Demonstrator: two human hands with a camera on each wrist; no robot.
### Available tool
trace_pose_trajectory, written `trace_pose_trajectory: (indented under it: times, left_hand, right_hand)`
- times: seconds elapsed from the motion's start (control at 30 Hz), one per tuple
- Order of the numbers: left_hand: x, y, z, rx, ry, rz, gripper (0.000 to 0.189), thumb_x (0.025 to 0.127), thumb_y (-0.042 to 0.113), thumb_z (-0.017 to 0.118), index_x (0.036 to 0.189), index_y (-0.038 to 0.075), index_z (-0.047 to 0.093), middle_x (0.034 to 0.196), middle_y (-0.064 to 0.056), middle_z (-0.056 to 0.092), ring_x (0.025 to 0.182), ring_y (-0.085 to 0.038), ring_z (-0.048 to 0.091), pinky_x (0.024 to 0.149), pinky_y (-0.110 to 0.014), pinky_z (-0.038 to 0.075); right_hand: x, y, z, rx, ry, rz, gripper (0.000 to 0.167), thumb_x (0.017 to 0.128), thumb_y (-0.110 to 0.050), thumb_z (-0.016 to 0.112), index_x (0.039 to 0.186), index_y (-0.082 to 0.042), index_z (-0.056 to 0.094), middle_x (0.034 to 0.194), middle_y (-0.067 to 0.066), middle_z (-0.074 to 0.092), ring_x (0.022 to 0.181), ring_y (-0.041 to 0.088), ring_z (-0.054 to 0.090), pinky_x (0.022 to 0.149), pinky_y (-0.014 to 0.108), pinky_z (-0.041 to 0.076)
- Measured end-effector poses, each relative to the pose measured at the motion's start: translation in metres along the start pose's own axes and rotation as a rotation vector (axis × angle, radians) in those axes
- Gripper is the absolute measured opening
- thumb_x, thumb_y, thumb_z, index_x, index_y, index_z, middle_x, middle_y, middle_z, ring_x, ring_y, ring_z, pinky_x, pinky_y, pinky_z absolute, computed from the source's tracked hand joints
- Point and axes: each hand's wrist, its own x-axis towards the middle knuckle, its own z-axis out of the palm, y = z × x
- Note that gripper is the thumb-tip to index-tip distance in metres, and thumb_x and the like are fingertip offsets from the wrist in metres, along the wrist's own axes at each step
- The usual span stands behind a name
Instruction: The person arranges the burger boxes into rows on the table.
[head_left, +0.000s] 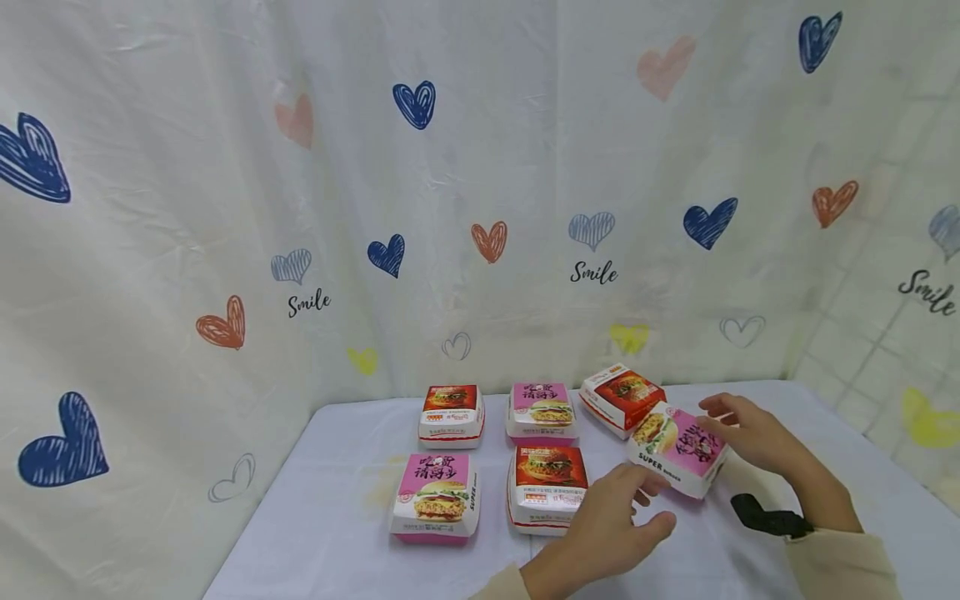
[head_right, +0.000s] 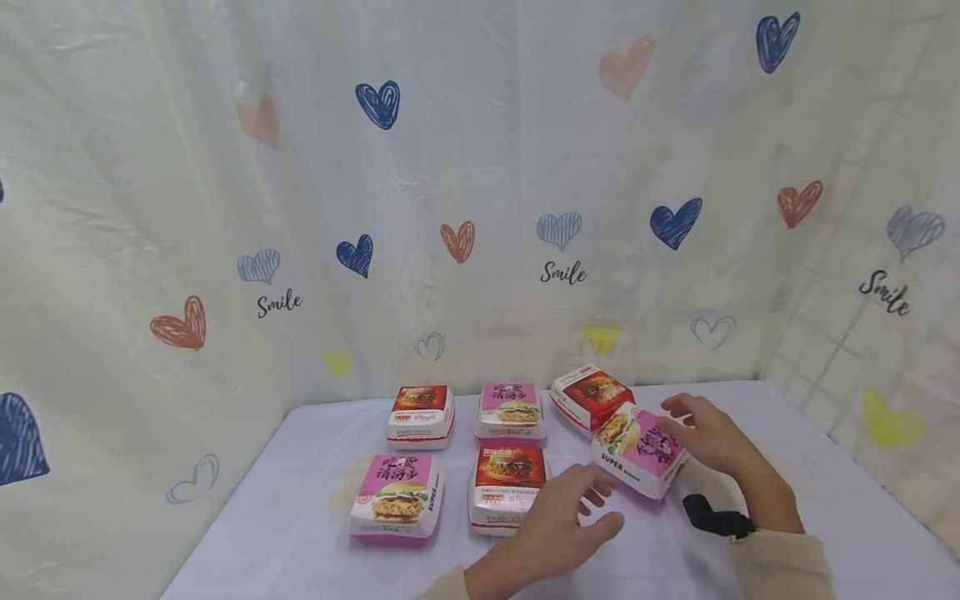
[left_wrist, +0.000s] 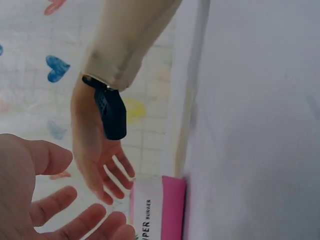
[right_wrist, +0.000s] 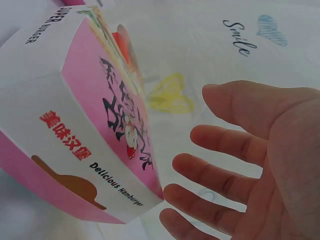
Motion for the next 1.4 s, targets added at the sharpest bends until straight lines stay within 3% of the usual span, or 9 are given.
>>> trace_pose_trajectory:
  times: [0.07, 0.2, 0.3, 0.4, 0.6, 0.77, 1.0, 1.2, 1.4]
  left_hand:
    - [0.009, 0.002, 0.014, -0.058, -0.007, -0.119, 0.036, 0.093, 0.034, 0.071, 0.127, 0.026, 0.059, 0.11, 0.014, 0.058, 0.092, 0.007, 0.056, 0.075, -0.012, 0.046]
    - [0.025, 0.004, 0.039, -0.093, 0.028, -0.346, 0.055, 0.088, 0.039, 0.076, 0.136, 0.032, 0.05, 0.121, 0.011, 0.05, 0.103, -0.001, 0.057, 0.088, -0.026, 0.054]
    - [0.036, 0.004, 0.053, -0.101, 0.089, -0.451, 0.069, 0.085, 0.041, 0.079, 0.145, 0.033, 0.043, 0.13, 0.011, 0.044, 0.116, -0.008, 0.056, 0.101, -0.036, 0.053]
    - [0.046, 0.004, 0.064, -0.133, 0.156, -0.506, 0.078, 0.083, 0.04, 0.08, 0.149, 0.032, 0.04, 0.139, 0.009, 0.039, 0.124, -0.013, 0.051, 0.104, -0.042, 0.051]
    - [0.057, 0.0, 0.073, -0.15, 0.226, -0.55, 0.082, 0.082, 0.037, 0.079, 0.152, 0.027, 0.038, 0.159, -0.003, 0.028, 0.14, -0.025, 0.039, 0.11, -0.05, 0.045]
    - [0.06, -0.004, 0.076, -0.152, 0.232, -0.554, 0.085, 0.081, 0.037, 0.079, 0.154, 0.027, 0.036, 0.159, -0.004, 0.03, 0.142, -0.025, 0.038, 0.114, -0.048, 0.042]
    - [0.058, -0.007, 0.077, -0.111, 0.212, -0.576, 0.088, 0.078, 0.04, 0.082, 0.153, 0.028, 0.038, 0.147, -0.001, 0.036, 0.133, -0.022, 0.043, 0.11, -0.045, 0.045]
    - [0.052, -0.003, 0.075, -0.081, 0.178, -0.602, 0.091, 0.077, 0.047, 0.083, 0.153, 0.027, 0.038, 0.147, -0.002, 0.034, 0.131, -0.024, 0.042, 0.107, -0.048, 0.048]
    - [0.047, -0.003, 0.074, 0.066, 0.15, -0.602, 0.1, 0.075, 0.063, 0.08, 0.155, 0.021, 0.037, 0.146, -0.004, 0.036, 0.126, -0.025, 0.045, 0.103, -0.048, 0.05]
  right_hand:
    - [0.002, 0.006, 0.002, -0.007, -0.001, 0.002, 0.054, 0.105, -0.036, 0.055, 0.135, 0.009, 0.051, 0.129, 0.035, 0.056, 0.115, 0.052, 0.056, 0.083, 0.058, 0.054]
    - [0.004, 0.015, 0.005, -0.016, 0.001, -0.006, 0.054, 0.105, -0.034, 0.055, 0.135, 0.01, 0.052, 0.133, 0.038, 0.054, 0.116, 0.056, 0.053, 0.084, 0.061, 0.052]
    - [0.005, 0.019, 0.007, -0.014, 0.001, -0.009, 0.055, 0.105, -0.034, 0.055, 0.136, 0.011, 0.051, 0.136, 0.039, 0.052, 0.118, 0.058, 0.052, 0.085, 0.062, 0.052]
    - [0.005, 0.021, 0.009, -0.006, -0.005, -0.007, 0.056, 0.106, -0.035, 0.055, 0.138, 0.011, 0.05, 0.138, 0.039, 0.051, 0.119, 0.059, 0.052, 0.085, 0.062, 0.052]
    - [0.004, 0.02, 0.013, 0.029, -0.021, -0.025, 0.053, 0.106, -0.031, 0.054, 0.137, 0.012, 0.05, 0.135, 0.039, 0.054, 0.115, 0.054, 0.059, 0.085, 0.058, 0.055]
    - [0.004, 0.019, 0.013, 0.032, -0.054, -0.033, 0.048, 0.107, -0.029, 0.053, 0.133, 0.011, 0.054, 0.128, 0.037, 0.059, 0.113, 0.052, 0.062, 0.086, 0.059, 0.055]
    - [0.004, 0.017, 0.01, 0.052, -0.125, -0.007, 0.04, 0.104, -0.026, 0.058, 0.129, 0.006, 0.058, 0.123, 0.03, 0.062, 0.107, 0.042, 0.065, 0.086, 0.057, 0.055]
    - [0.003, 0.015, 0.009, 0.064, -0.17, -0.015, 0.039, 0.103, -0.027, 0.06, 0.126, 0.003, 0.061, 0.121, 0.025, 0.065, 0.111, 0.04, 0.062, 0.088, 0.058, 0.054]
    - [0.004, 0.015, 0.011, 0.09, -0.21, -0.032, 0.035, 0.101, -0.028, 0.063, 0.122, -0.001, 0.063, 0.117, 0.017, 0.067, 0.11, 0.035, 0.062, 0.088, 0.056, 0.054]
